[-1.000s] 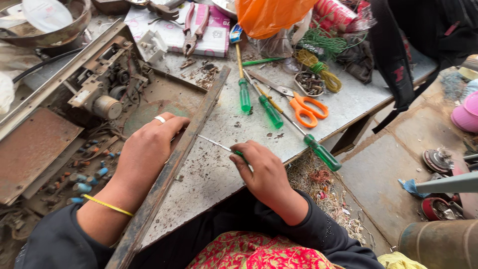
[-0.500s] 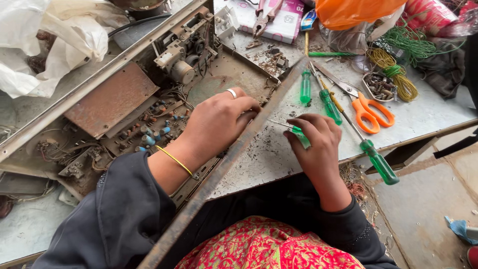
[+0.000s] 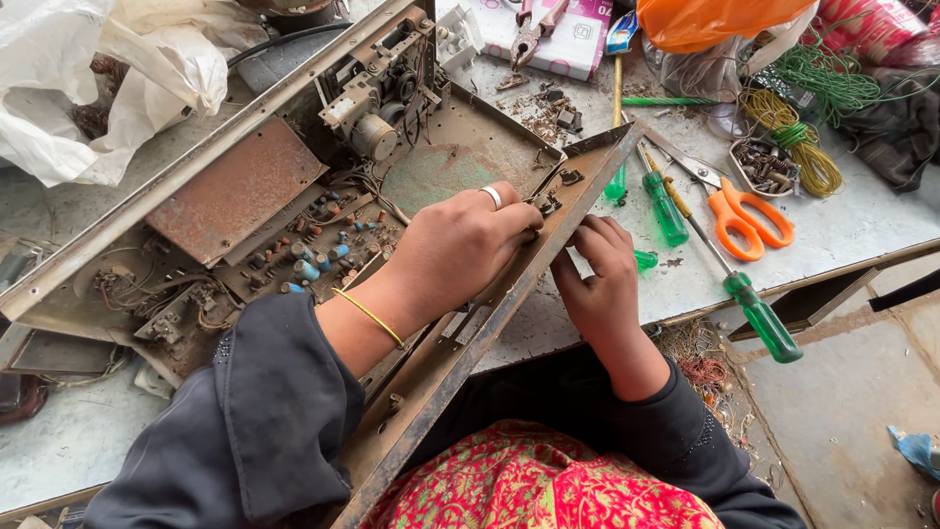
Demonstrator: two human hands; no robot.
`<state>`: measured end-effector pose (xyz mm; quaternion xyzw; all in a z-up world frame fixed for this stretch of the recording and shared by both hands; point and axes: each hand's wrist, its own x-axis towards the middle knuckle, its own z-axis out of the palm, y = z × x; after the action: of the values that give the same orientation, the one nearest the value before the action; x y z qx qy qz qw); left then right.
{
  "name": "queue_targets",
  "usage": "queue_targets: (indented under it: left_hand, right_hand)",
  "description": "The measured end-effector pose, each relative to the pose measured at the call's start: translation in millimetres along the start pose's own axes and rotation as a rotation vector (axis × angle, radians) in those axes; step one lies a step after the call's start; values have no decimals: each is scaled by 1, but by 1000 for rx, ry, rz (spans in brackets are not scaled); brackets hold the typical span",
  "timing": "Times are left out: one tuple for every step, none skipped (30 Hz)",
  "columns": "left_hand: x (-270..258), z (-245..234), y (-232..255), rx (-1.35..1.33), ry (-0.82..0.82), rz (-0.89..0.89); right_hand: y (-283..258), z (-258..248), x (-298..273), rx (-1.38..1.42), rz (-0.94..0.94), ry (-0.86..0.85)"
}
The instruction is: The person uses a screwdriver to tighten screws on a disassembled electronic device, likely a sewing machine, held on their lap. They adjust the device's position and continue working on the internal components throughout the clip.
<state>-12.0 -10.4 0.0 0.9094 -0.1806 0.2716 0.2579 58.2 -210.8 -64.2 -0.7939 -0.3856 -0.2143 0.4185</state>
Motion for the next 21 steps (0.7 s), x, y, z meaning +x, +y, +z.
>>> queue_targets:
  left_hand:
    - [-1, 1, -1, 10, 1, 8]
    - [-1, 2, -1, 17, 13, 11]
    - [-1, 3, -2, 24, 26, 13]
    - [-2, 3, -3, 34, 39, 14]
    - [-2, 3, -3, 39, 39, 7]
    - [-2, 4, -3, 48, 39, -3]
    - [-2, 4, -2, 57, 40, -13]
    - [-3, 3, -3, 59, 49, -16]
    - [-3, 2, -3, 60, 58, -20]
    - [-3, 1, -3, 62, 65, -21]
    - [-3, -1, -4, 65, 61, -32]
    - [-2, -3, -5, 68, 57, -39]
    - [-1, -4, -5, 71, 53, -46]
    - [0, -5, -4, 71, 49, -54]
    - [0, -6, -3, 71, 46, -61]
    - [1, -7, -2, 68, 42, -66]
    - [2, -8, -1, 71, 43, -62]
    - [1, -7, 0, 68, 41, -61]
    - [1, -7, 0, 65, 38, -60]
    - [1, -7, 1, 61, 39, -56]
    - [0, -7, 0, 57, 40, -51]
  right_hand:
    - [-1, 1, 0, 11, -5, 15]
    - [-2, 2, 1, 23, -12, 29]
    - [-3, 3, 2, 20, 2, 26]
    - [-5, 4, 3, 21, 13, 23]
    - [-7, 5, 5, 22, 24, 19]
    - [-10, 6, 7, -9, 2, 34]
    - [-12, 5, 9, -40, -21, 49]
    - [-15, 7, 11, -66, -43, 65]
    - [-18, 7, 14, -79, -48, 52]
    - [-21, 7, 17, -93, -52, 41]
    - [-24, 7, 20, -108, -56, 30]
    - [-26, 7, 22, -103, -60, 36]
    - [-28, 8, 23, -99, -64, 42]
    - [-29, 9, 25, -99, -67, 50]
    - [-31, 10, 24, -108, -68, 53]
    - [-32, 11, 23, -121, -69, 57]
    - [-31, 12, 23, -134, -69, 61]
    - [-30, 12, 22, -130, -69, 56]
    - [-28, 12, 22, -126, -68, 51]
    - [-27, 12, 19, -122, -63, 43]
    - [-26, 13, 18, -120, -66, 40]
